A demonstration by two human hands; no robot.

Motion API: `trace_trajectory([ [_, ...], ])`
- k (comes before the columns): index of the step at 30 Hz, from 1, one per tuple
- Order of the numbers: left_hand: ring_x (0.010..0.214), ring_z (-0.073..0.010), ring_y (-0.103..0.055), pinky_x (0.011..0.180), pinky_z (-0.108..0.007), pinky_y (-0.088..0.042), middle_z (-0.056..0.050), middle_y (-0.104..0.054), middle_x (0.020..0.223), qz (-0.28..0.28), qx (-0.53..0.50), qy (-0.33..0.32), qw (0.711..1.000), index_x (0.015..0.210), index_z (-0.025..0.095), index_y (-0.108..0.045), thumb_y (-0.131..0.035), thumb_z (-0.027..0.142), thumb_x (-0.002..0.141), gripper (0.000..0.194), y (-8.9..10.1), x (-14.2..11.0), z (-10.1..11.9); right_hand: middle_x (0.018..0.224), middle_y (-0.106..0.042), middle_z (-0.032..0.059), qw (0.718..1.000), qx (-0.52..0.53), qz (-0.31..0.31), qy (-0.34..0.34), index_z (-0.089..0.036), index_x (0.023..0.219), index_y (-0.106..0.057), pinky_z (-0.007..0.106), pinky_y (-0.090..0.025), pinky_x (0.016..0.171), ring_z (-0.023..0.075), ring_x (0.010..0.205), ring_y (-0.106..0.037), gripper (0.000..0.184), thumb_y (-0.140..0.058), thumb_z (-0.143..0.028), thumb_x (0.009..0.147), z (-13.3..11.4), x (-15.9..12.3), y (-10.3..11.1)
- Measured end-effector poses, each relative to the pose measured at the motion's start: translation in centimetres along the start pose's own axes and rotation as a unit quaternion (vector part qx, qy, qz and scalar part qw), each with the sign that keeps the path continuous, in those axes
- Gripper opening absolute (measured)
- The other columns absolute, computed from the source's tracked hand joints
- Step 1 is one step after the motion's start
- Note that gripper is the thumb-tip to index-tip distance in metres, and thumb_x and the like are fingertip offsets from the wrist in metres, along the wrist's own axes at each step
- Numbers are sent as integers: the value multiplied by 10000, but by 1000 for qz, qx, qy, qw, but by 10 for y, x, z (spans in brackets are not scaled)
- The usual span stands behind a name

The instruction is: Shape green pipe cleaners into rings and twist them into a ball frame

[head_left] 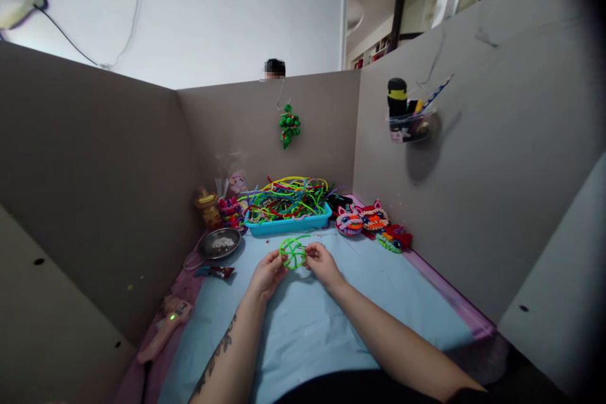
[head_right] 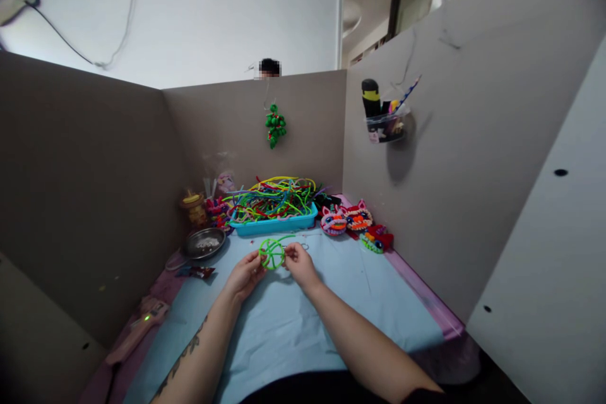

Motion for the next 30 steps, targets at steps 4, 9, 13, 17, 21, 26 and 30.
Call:
trace_trajectory([
  [4,615,-90,-612,570,-187,-492,-43,-662,803,9,-3,1,1000,892,136,-630,-672,123,713,185,1,-1,0,718,-556,-10,1000,-13,4,-4,-213,802,-487,230,-414,485,133,590,-552,209,-594,-248,626,-2,-1,1],
  [9,618,-87,-609,563,-178,-484,-47,-661,799,6,2,3,1000,883,136,-626,-685,133,700,192,0,-1,1,660,-529,-29,999,-24,-12,20,-213,804,-482,232,-396,496,131,584,-523,213,-610,-281,647,-5,-3,0],
  [13,584,-86,-587,562,-196,-486,-19,-623,712,2,-9,15,1000,817,140,-598,-676,175,711,137,0,-2,0,610,-500,-42,999,-31,-21,30,-209,767,-466,234,-385,514,124,569,-503,194,-610,-283,658,-6,-3,-1],
  [17,535,-75,-548,556,-207,-481,22,-551,614,-11,-25,31,999,710,148,-537,-651,224,732,139,0,-2,-1,598,-479,-48,997,-52,-6,49,-207,712,-458,231,-367,517,119,558,-475,160,-598,-256,654,-11,-4,0],
  [21,543,-70,-540,577,-212,-475,28,-560,644,-18,-48,38,998,726,158,-529,-652,212,719,135,1,-1,-1,600,-462,-48,995,-66,17,72,-204,696,-457,228,-356,524,117,562,-457,139,-585,-240,656,-16,-5,1],
  [26,580,-78,-554,579,-207,-466,21,-571,674,-21,-27,37,999,733,154,-550,-655,220,717,125,3,0,-2,600,-475,-47,996,-57,11,65,-204,703,-464,233,-360,529,117,558,-460,158,-603,-259,652,-13,-3,2],
  [30,571,-77,-548,558,-201,-460,14,-574,678,-11,-13,28,999,731,149,-553,-664,223,718,134,6,3,-3,613,-507,-39,999,-19,-10,42,-199,735,-482,232,-374,536,117,568,-487,170,-606,-279,651,-9,-2,0],
])
Point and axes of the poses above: each hand's wrist, its own x-axis towards the middle knuckle, its own y-axis out of the back of the hand, z = x × y, the point moved 4 cm from there along x, towards the middle knuckle
